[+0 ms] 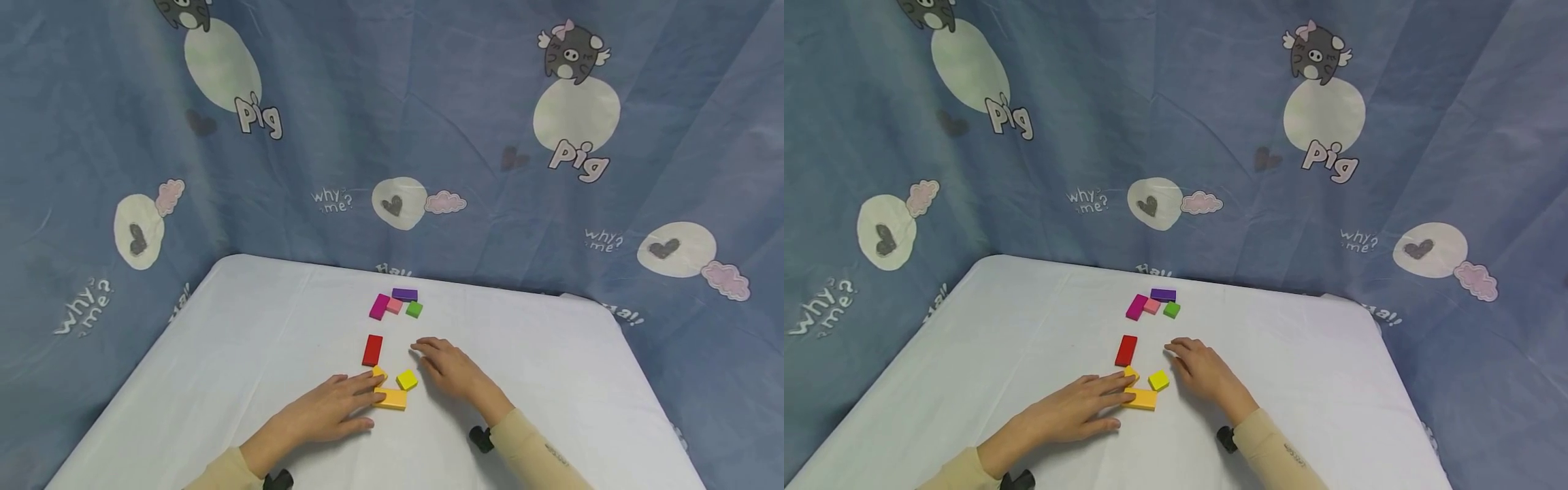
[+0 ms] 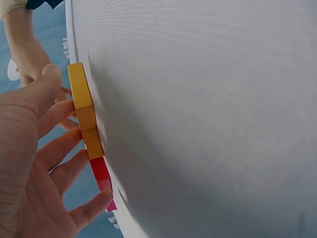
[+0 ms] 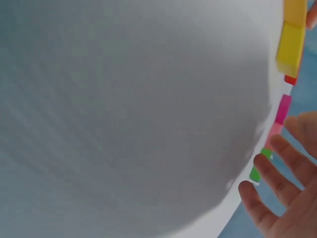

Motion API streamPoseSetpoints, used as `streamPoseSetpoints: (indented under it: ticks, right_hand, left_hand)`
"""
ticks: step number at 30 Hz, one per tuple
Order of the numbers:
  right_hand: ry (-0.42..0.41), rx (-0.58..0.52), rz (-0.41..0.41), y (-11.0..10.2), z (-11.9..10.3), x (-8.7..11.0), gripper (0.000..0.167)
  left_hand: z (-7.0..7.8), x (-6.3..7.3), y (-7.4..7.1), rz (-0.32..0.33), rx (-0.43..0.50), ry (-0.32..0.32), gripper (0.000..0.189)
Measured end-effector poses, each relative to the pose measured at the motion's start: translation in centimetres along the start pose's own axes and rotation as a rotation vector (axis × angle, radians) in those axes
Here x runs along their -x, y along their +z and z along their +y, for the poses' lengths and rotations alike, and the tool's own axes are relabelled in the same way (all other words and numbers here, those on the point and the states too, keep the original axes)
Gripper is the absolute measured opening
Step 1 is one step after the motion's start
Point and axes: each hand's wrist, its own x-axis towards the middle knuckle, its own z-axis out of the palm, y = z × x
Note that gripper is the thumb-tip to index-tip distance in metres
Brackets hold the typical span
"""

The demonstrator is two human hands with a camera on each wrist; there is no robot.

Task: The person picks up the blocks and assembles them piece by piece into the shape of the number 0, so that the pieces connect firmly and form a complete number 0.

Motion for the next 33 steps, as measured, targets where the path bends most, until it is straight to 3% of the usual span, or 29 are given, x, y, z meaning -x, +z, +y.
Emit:
streamPoseSetpoints:
  ticks: [13, 22, 33]
  right_hand:
    - [-0.077, 0.13, -0.037, 0.2, 1.4, -2.3, 0.041]
    - [-0.119, 0.214, -0.078, 0.0, 1.3, -3.5, 0.049]
    - [-0.142, 0.283, -0.151, 0.2, 0.9, -5.1, 0.059]
  left_hand:
    - [0.0, -0.1, 0.1, -0.006, 0.001, 0.004, 0.052]
    - [-0.2, 0.0, 0.0, 0.02, -0.012, 0.026, 0.052]
    - [0.1, 0.1, 0.0, 0.001, -0.02, 0.017, 0.054]
